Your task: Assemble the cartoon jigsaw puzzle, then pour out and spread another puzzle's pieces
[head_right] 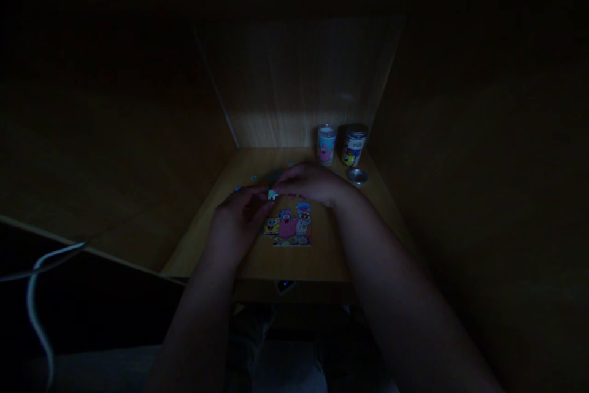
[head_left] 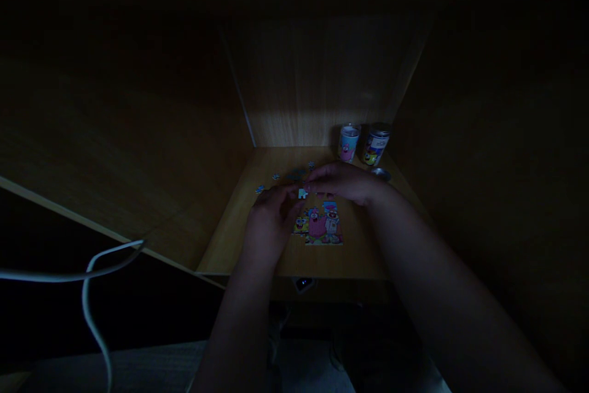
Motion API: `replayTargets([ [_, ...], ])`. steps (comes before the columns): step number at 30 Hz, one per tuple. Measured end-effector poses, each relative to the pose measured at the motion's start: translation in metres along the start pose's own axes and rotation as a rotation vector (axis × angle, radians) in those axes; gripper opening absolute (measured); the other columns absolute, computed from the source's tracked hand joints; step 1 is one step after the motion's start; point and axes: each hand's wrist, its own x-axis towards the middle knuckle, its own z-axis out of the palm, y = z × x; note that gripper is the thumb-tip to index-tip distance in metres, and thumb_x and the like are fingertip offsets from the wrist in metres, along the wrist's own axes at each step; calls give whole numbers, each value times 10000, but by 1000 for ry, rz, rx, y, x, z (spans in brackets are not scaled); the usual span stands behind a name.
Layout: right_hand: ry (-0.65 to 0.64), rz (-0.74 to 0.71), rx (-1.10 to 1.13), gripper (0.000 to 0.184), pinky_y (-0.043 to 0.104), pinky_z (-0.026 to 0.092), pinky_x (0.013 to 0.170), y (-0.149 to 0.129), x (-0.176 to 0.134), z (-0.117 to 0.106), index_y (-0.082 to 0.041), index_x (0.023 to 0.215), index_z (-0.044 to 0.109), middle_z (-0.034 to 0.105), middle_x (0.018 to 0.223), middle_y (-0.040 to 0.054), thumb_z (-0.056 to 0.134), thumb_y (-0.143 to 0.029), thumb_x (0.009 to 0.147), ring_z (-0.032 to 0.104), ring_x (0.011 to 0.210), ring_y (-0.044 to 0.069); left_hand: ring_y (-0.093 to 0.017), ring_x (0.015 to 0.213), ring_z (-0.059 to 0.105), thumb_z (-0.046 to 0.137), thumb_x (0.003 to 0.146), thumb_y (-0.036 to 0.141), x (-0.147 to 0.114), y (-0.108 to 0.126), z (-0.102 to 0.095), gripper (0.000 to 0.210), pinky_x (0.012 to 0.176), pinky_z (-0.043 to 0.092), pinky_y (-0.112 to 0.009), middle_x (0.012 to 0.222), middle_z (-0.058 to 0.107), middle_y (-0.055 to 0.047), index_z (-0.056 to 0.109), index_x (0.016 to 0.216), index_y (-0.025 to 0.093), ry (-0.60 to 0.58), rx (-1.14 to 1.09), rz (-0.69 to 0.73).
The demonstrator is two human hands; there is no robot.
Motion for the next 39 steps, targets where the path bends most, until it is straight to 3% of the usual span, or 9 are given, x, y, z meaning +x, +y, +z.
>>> replayTargets([
  [10,-13,-52,-27,237,279,469,676,-1,2,0,-254,979,839,736,828,-6,816,-468,880,627,772,159,-254,1047,766,784,976,165,0,-4,1,221,957,605,-415,1096,808,-44,761,1175,259,20,8,60],
  [16,-36,-91,-98,190,293,525,824,0,3,-1,-230,1014,837,813,977,8,795,-366,888,708,906,180,-259,1042,763,802,965,166,0,-4,2,201,955,604,-427,1098,810,-44,756,1143,248,13,19,64],
  [22,32,17,-308,156,278,535,824,-2,2,-5,-232,1020,852,845,1007,9,781,-298,897,744,929,190,-258,1048,759,807,960,164,1,-4,2,202,967,598,-426,1109,810,-57,753,1143,230,-5,38,53],
  [25,50,54,-443,156,261,524,785,-2,1,-8,-228,1011,861,851,988,7,774,-298,902,752,926,192,-250,1025,756,783,980,168,1,-3,1,83,949,590,-411,1045,806,-46,774,1029,235,-56,21,80],
  [31,7,36,-504,180,256,522,802,3,5,-9,-239,1020,872,860,1014,0,750,-311,909,760,946,195,-227,928,747,861,923,171,2,-6,6,102,872,568,-380,936,802,-18,810,897,256,-229,-49,161],
  [39,-64,63,-572,248,276,502,781,7,7,-12,-202,1062,866,861,1037,30,742,-372,930,747,931,207,-229,909,752,891,891,163,3,-9,9,120,867,559,-393,931,817,-7,828,883,264,-273,-29,124],
])
